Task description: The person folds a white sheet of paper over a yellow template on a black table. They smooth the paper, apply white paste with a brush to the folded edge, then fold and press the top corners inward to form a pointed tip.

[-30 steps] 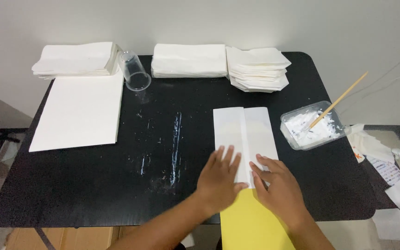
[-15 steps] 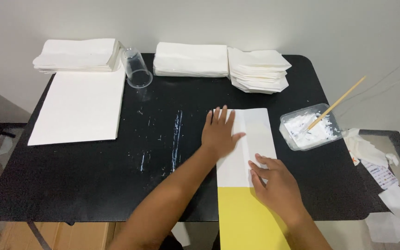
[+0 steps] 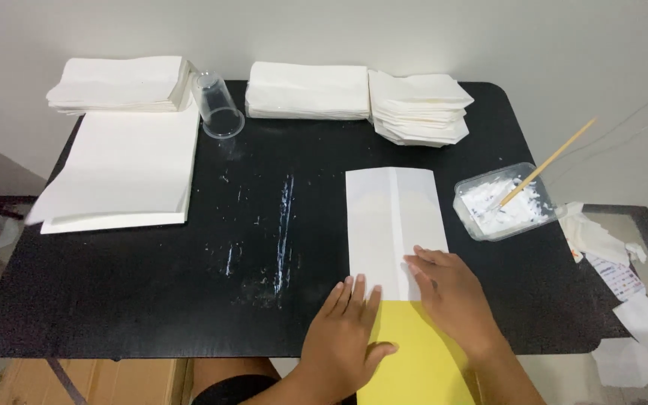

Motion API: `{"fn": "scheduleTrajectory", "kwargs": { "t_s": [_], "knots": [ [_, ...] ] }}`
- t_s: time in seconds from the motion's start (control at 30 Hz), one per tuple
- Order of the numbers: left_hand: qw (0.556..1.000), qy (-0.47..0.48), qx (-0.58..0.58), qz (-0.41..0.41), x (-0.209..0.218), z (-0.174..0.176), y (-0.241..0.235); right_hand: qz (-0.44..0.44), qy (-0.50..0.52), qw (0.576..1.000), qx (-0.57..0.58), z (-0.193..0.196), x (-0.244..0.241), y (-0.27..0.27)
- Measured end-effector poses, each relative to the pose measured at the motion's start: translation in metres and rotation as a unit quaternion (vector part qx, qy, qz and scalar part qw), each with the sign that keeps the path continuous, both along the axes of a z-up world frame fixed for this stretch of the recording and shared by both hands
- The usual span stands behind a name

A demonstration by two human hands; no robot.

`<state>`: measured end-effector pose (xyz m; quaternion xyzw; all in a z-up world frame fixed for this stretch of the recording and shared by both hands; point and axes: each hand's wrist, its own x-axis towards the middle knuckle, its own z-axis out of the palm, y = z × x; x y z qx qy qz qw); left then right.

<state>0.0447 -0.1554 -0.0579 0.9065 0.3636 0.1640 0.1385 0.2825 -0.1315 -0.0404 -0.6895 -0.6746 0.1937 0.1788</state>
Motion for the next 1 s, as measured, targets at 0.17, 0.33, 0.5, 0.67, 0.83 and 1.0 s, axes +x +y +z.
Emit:
{"fn": "scheduleTrajectory", "kwargs": {
  "t_s": [0.17,0.33,0.5,0.67,0.83,1.0],
  "knots": [
    [0.998,-0.054,0.016,-0.01,-0.008,-0.001,0.008,-0.025,0.018,0.997,-0.066,0.035,-0.005,0.015],
    [0.997,-0.077,0.007,-0.025,-0.016,0.009,0.011,-0.043,0.028,0.993,-0.105,0.039,-0.013,0.024],
    [0.992,-0.122,-0.017,-0.02,-0.022,0.013,0.01,-0.101,0.104,0.983,-0.113,0.042,-0.022,0.032],
    [0.99,-0.141,-0.018,-0.005,-0.024,0.016,0.007,-0.05,0.259,0.96,-0.094,0.049,-0.023,0.035],
    [0.97,-0.241,0.02,0.029,-0.036,0.009,-0.001,0.04,0.28,0.953,-0.113,0.033,-0.027,0.034],
    [0.915,-0.287,0.25,-0.133,-0.045,0.021,-0.003,0.173,0.17,0.958,-0.152,0.048,-0.058,0.033]
  ]
}}
